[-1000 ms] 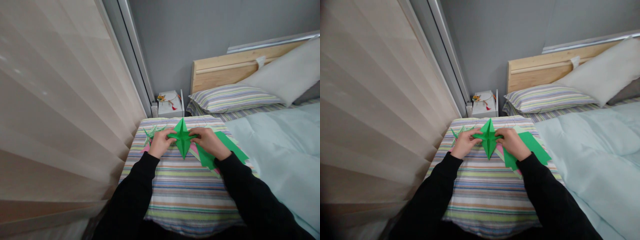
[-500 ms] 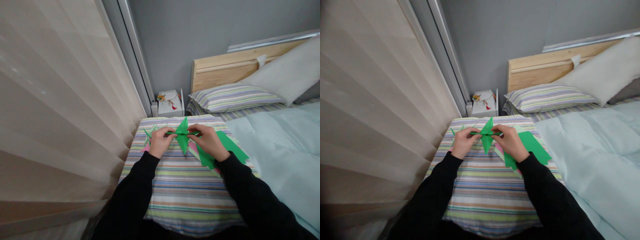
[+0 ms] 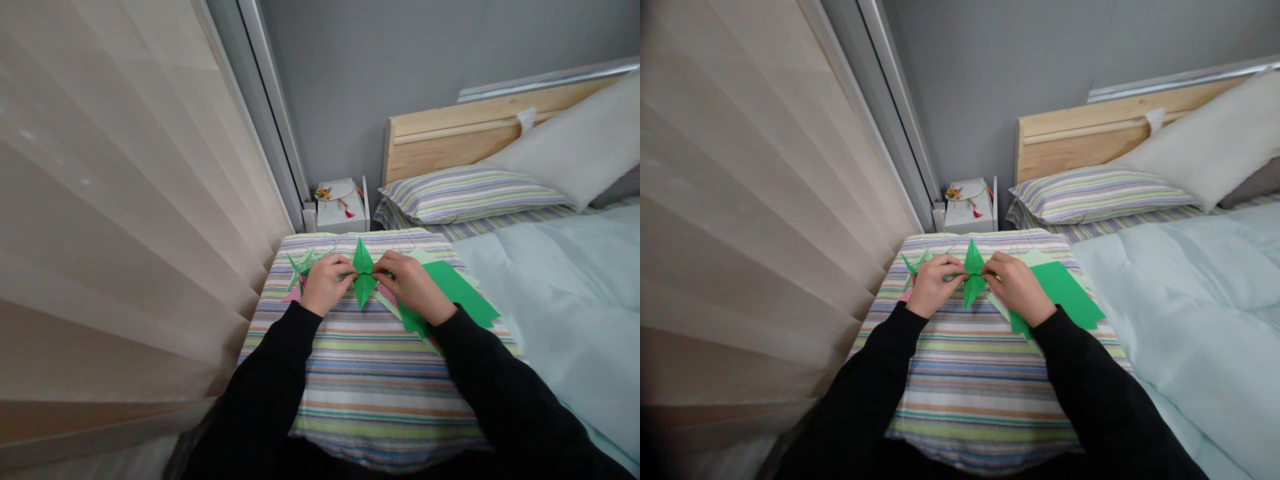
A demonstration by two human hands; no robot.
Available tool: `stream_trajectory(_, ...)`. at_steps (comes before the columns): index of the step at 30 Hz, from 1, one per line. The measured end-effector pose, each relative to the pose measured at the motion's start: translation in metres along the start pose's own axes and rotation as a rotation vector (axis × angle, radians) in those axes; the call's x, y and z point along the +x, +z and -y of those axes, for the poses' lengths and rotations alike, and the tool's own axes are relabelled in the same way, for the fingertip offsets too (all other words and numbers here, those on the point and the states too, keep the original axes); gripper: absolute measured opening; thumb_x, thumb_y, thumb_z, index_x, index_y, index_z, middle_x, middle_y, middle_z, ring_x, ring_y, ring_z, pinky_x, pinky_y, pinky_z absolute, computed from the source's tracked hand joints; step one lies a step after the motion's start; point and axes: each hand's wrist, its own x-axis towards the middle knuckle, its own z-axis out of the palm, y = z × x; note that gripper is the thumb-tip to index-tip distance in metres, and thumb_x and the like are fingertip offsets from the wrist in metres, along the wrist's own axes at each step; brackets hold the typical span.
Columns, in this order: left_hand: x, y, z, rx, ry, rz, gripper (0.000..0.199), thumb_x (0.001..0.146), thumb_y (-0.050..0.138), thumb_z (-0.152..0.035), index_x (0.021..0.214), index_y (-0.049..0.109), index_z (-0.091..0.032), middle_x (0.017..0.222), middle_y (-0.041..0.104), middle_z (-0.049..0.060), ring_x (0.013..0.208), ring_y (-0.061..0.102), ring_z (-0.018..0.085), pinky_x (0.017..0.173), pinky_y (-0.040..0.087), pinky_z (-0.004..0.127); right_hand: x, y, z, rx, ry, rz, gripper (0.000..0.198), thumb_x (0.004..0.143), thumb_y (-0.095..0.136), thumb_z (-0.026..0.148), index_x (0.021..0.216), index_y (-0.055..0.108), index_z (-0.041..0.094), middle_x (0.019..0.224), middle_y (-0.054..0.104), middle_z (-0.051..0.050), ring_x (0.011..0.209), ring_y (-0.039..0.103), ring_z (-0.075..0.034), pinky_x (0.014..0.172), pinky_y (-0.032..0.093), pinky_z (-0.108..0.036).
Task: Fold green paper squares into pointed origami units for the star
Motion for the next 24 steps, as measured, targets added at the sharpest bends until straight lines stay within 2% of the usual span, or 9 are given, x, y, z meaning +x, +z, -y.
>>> stream_trajectory(5, -0.001, 0.002, -0.001, -0.018, -0.034, 0.103, 0.015, 0.086, 0.069, -0.011, 0.087, 0.079, -0.023, 0.1, 0.081, 0.006, 0.098, 0.076, 0.025, 0.091, 0.059, 0.041, -0.001, 0.003, 0.0, -0.073, 0.04, 0.062, 0.016, 0.098, 0.057, 0.011, 0.091, 0.07, 0.019, 0.09, 0.069, -0.007, 0.087, 0.066, -0.023, 0.079, 0.047, -0.032)
stream_trajectory(10, 0.0, 0.003, -0.002, -0.022, -0.021, 0.147, 0.017, 0.086, 0.065, -0.008, 0.086, 0.076, -0.021, 0.096, 0.08, 0.007, 0.095, 0.076, 0.025, 0.09, 0.058, 0.04, 0.0, 0.006, 0.002, -0.11, 0.075, 0.133, 0.014, 0.098, 0.059, 0.011, 0.093, 0.07, 0.018, 0.092, 0.07, -0.007, 0.088, 0.067, -0.022, 0.078, 0.046, -0.03)
stream_trajectory(16, 0.0, 0.007, -0.004, -0.029, -0.011, 0.117, 0.014, 0.083, 0.068, -0.006, 0.084, 0.075, -0.018, 0.096, 0.077, 0.008, 0.094, 0.074, 0.025, 0.089, 0.058, 0.039, 0.001, 0.009, 0.007, -0.223, 0.086, 0.155, 0.014, 0.1, 0.062, 0.018, 0.096, 0.076, 0.018, 0.094, 0.071, -0.007, 0.086, 0.067, -0.022, 0.071, 0.041, -0.03)
stream_trajectory(20, -0.001, 0.009, -0.004, -0.011, -0.028, 0.087, 0.013, 0.084, 0.073, -0.009, 0.09, 0.079, -0.019, 0.105, 0.078, 0.009, 0.101, 0.074, 0.026, 0.095, 0.058, 0.041, 0.001, 0.012, 0.01, -0.257, 0.059, 0.117, 0.017, 0.101, 0.061, 0.02, 0.095, 0.077, 0.019, 0.097, 0.072, -0.007, 0.083, 0.066, -0.021, 0.067, 0.038, -0.03)
stream_trajectory(24, 0.0, 0.01, -0.004, 0.001, -0.008, 0.081, 0.013, 0.086, 0.071, -0.009, 0.087, 0.08, -0.019, 0.107, 0.078, 0.01, 0.101, 0.074, 0.025, 0.096, 0.059, 0.041, 0.002, 0.013, 0.009, -0.302, 0.014, 0.085, 0.018, 0.1, 0.062, 0.021, 0.091, 0.078, 0.018, 0.092, 0.072, -0.009, 0.089, 0.065, -0.024, 0.069, 0.039, -0.032)
